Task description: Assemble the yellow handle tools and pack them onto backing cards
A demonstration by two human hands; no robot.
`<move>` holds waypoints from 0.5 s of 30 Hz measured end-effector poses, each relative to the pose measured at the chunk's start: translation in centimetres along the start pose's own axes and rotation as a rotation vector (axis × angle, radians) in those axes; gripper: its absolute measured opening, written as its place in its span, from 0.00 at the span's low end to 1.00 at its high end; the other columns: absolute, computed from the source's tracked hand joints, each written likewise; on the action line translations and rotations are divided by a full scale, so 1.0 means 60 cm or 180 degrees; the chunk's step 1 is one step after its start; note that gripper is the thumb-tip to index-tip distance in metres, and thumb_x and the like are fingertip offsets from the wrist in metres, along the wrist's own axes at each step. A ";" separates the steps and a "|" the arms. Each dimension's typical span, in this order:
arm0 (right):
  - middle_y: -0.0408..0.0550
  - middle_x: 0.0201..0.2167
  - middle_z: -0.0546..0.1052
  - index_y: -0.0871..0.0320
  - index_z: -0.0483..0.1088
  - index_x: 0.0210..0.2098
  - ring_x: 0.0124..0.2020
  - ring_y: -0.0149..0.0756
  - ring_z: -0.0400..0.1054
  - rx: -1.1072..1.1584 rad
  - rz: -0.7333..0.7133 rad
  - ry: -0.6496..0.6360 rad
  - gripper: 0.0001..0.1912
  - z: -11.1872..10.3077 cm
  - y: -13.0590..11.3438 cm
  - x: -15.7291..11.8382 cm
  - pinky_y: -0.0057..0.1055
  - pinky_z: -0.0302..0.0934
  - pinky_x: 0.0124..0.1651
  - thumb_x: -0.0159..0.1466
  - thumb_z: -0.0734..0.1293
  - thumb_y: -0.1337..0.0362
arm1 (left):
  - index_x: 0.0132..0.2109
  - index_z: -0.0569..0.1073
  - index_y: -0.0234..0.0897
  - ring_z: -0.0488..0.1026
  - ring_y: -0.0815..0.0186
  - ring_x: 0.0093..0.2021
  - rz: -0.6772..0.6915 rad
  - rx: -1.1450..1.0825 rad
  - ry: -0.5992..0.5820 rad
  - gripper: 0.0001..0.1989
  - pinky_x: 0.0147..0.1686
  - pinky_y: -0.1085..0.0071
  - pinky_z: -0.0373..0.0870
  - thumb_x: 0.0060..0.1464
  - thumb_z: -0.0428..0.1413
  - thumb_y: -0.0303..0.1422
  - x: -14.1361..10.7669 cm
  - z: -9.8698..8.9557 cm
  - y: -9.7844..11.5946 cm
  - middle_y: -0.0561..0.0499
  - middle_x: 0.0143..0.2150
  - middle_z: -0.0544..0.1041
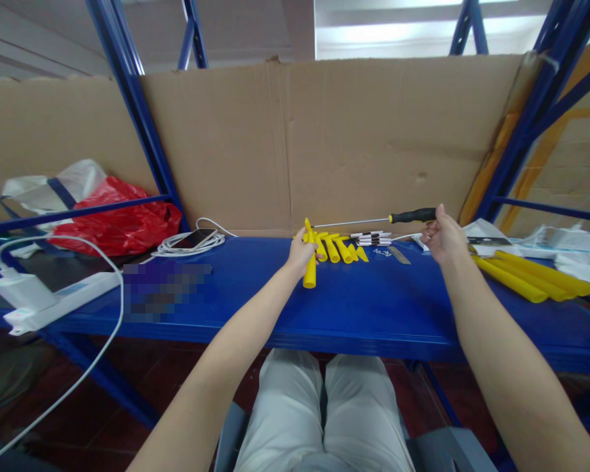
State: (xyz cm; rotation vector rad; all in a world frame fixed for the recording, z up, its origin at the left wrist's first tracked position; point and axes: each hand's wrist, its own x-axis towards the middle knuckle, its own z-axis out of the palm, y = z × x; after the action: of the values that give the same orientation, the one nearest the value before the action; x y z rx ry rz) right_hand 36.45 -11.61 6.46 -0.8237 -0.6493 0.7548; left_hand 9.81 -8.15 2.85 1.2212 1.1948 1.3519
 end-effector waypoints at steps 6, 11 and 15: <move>0.34 0.10 0.56 0.56 0.54 0.21 0.12 0.24 0.54 0.0019 0.0038 0.0045 0.20 -0.006 0.006 0.012 0.21 0.49 0.16 0.66 0.62 0.58 | 0.66 0.56 0.43 0.68 0.77 0.18 0.0008 0.0036 -0.0049 0.35 0.14 0.81 0.61 0.52 0.51 0.19 0.001 0.001 -0.002 0.42 0.49 0.75; 0.35 0.11 0.56 0.56 0.59 0.23 0.17 0.27 0.62 0.0023 0.0012 0.0085 0.17 -0.018 0.014 0.035 0.21 0.58 0.21 0.65 0.63 0.55 | 0.66 0.56 0.43 0.69 0.76 0.19 0.0041 0.0078 -0.0168 0.36 0.14 0.80 0.61 0.52 0.51 0.18 0.002 0.003 -0.005 0.42 0.49 0.74; 0.37 0.11 0.56 0.56 0.58 0.21 0.16 0.27 0.60 0.0180 0.0097 0.0221 0.18 -0.022 0.015 0.044 0.23 0.60 0.22 0.67 0.59 0.59 | 0.66 0.55 0.43 0.69 0.75 0.18 0.0026 0.0051 -0.0226 0.37 0.14 0.79 0.61 0.51 0.51 0.18 0.002 0.002 -0.005 0.42 0.50 0.74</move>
State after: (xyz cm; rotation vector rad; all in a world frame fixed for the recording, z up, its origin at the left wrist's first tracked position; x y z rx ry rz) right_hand 38.64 -9.65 5.60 -0.8060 -0.5521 0.7655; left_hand 9.95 -8.00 2.57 1.2763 1.1537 1.2965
